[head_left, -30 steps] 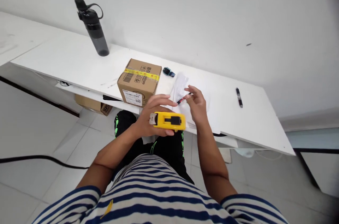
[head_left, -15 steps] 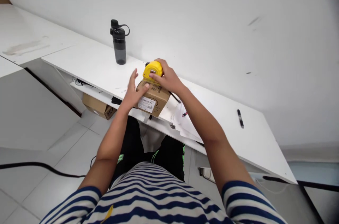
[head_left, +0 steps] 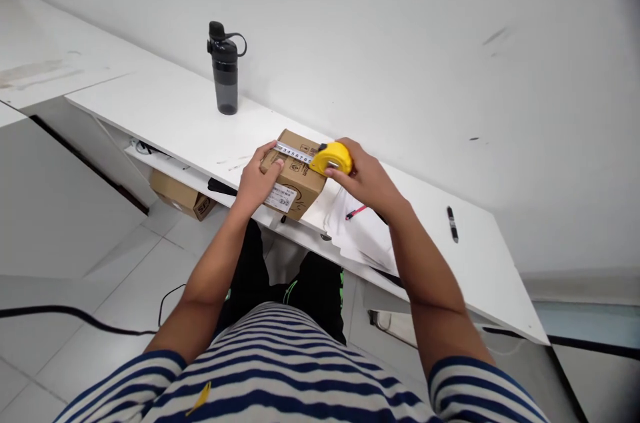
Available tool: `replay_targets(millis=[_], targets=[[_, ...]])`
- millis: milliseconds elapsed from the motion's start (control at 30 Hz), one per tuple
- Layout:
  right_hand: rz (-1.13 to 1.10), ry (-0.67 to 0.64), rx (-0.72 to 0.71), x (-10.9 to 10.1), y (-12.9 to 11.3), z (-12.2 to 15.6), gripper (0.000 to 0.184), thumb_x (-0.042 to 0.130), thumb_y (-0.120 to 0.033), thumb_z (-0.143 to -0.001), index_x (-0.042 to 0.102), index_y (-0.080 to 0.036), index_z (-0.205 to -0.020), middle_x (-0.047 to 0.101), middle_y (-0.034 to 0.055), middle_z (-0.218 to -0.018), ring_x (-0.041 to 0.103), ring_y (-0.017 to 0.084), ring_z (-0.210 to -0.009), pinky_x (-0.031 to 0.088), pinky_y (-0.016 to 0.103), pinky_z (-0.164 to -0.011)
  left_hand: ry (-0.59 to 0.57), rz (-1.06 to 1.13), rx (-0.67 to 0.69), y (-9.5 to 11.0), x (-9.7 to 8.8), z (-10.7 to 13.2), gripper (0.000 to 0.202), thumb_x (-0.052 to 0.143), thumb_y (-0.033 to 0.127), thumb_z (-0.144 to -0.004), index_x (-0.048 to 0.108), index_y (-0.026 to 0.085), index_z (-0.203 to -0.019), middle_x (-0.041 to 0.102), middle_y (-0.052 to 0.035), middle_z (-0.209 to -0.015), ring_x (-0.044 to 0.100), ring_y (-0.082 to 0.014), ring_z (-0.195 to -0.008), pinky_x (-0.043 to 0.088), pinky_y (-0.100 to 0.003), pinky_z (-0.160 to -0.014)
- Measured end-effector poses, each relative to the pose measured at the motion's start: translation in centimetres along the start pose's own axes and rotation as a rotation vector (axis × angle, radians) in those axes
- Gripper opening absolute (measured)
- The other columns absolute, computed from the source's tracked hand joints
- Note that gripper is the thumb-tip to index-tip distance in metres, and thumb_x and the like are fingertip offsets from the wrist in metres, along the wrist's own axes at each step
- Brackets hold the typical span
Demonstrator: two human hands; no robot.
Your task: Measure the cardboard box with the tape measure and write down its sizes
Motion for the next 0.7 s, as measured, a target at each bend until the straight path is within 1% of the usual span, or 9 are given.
replay_targets(millis=[67, 167, 233, 300, 400, 467, 533, 633, 700], targets=[[0.005, 0.016, 0.06, -1.2, 1.6, 2.2, 0.051, 0.058, -0.059, -0.091, 0.053, -0.028, -0.131, 0.067, 0.0069, -0.11, 0.06, 0.021, -0.078, 0.05, 0.036, -0.068, -0.006, -0.016, 0.013, -0.2, 0.0, -0.1, 0.046, 0.061, 0.039, -0.088, 0.061, 0.034, -0.135, 0.067, -0.0016, -0.135, 0.065, -0.0265, -0.122, 0.049, -0.047, -0.11], [-0.057, 0.051, 0.13, -1.9, 4.0, 4.2, 0.053, 0.063, -0.056, -0.088, 0.053, -0.029, -0.133, 0.067, 0.0058, -0.111, 0.061, 0.02, -0.079, 0.051, 0.035, -0.066, -0.011, -0.022, 0.032, -0.1, -0.1, -0.4, 0.045, 0.063, 0.039, -0.088, 0.062, 0.035, -0.133, 0.068, -0.0013, -0.134, 0.066, -0.0266, -0.12, 0.05, -0.047, -0.11], [-0.104, 0.093, 0.138, -2.0, 5.0, 4.7, 0.055, 0.066, -0.055, -0.087, 0.052, -0.029, -0.134, 0.066, 0.0063, -0.117, 0.063, 0.021, -0.084, 0.052, 0.035, -0.068, -0.015, -0.029, 0.033, -0.1, -0.2, -0.6, 0.045, 0.064, 0.038, -0.087, 0.062, 0.035, -0.133, 0.068, -0.0021, -0.134, 0.066, -0.0268, -0.12, 0.049, -0.047, -0.111], [-0.129, 0.126, 0.119, -1.9, 5.4, 4.6, 0.058, 0.066, -0.056, -0.086, 0.052, -0.029, -0.135, 0.065, 0.0073, -0.121, 0.064, 0.022, -0.088, 0.054, 0.035, -0.07, -0.013, -0.021, 0.041, 0.0, -0.1, -0.7, 0.045, 0.064, 0.039, -0.087, 0.062, 0.034, -0.132, 0.068, -0.0028, -0.133, 0.065, -0.0267, -0.121, 0.048, -0.047, -0.112], [-0.137, 0.14, 0.08, -1.7, 5.2, 3.4, 0.062, 0.065, -0.06, -0.086, 0.05, -0.027, -0.138, 0.065, 0.0085, -0.122, 0.065, 0.023, -0.091, 0.055, 0.038, -0.073, 0.018, 0.043, 0.058, 0.2, 0.1, -0.7, 0.047, 0.065, 0.042, -0.087, 0.063, 0.029, -0.131, 0.067, -0.0051, -0.135, 0.063, -0.0269, -0.125, 0.047, -0.045, -0.115], [-0.12, 0.141, 0.04, -1.7, 4.5, 1.9, 0.063, 0.064, -0.061, -0.087, 0.049, -0.027, -0.138, 0.066, 0.0088, -0.121, 0.065, 0.024, -0.092, 0.054, 0.04, -0.077, 0.049, 0.102, 0.053, 0.3, 0.1, -0.6, 0.051, 0.066, 0.047, -0.086, 0.062, 0.026, -0.132, 0.065, -0.007, -0.139, 0.061, -0.0273, -0.129, 0.046, -0.043, -0.116], [-0.104, 0.116, -0.017, -1.3, 3.5, -0.1, 0.061, 0.063, -0.06, -0.087, 0.05, -0.026, -0.136, 0.067, 0.009, -0.122, 0.064, 0.024, -0.094, 0.054, 0.042, -0.081, 0.055, 0.135, 0.045, 0.6, 0.3, -0.4, 0.055, 0.067, 0.051, -0.086, 0.061, 0.025, -0.134, 0.062, -0.0078, -0.143, 0.058, -0.0281, -0.133, 0.044, -0.043, -0.118], [-0.109, 0.028, -0.108, 0.5, 1.4, -3.5, 0.057, 0.062, -0.056, -0.088, 0.049, -0.024, -0.134, 0.065, 0.0103, -0.129, 0.063, 0.025, -0.099, 0.052, 0.043, -0.086, 0.025, 0.117, 0.043, 1.3, 1.2, 0.2, 0.059, 0.068, 0.055, -0.086, 0.06, 0.026, -0.136, 0.058, -0.0077, -0.148, 0.053, -0.0296, -0.14, 0.04, -0.045, -0.122], [-0.107, -0.018, -0.148, 1.9, -0.1, -5.5, 0.056, 0.061, -0.052, -0.088, 0.048, -0.023, -0.134, 0.065, 0.0107, -0.129, 0.063, 0.026, -0.101, 0.051, 0.043, -0.088, 0.018, 0.106, 0.026, 1.5, 2.0, 1.0, 0.063, 0.065, 0.057, -0.088, 0.054, 0.029, -0.143, 0.052, -0.0075, -0.155, 0.047, -0.0296, -0.145, 0.036, -0.045, -0.124]])
Point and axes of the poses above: each hand's wrist, its own z-axis away from the middle knuckle, its own x-axis out of the palm, y = z × x, the point moved 10 cm from there along -z, towards the middle knuckle
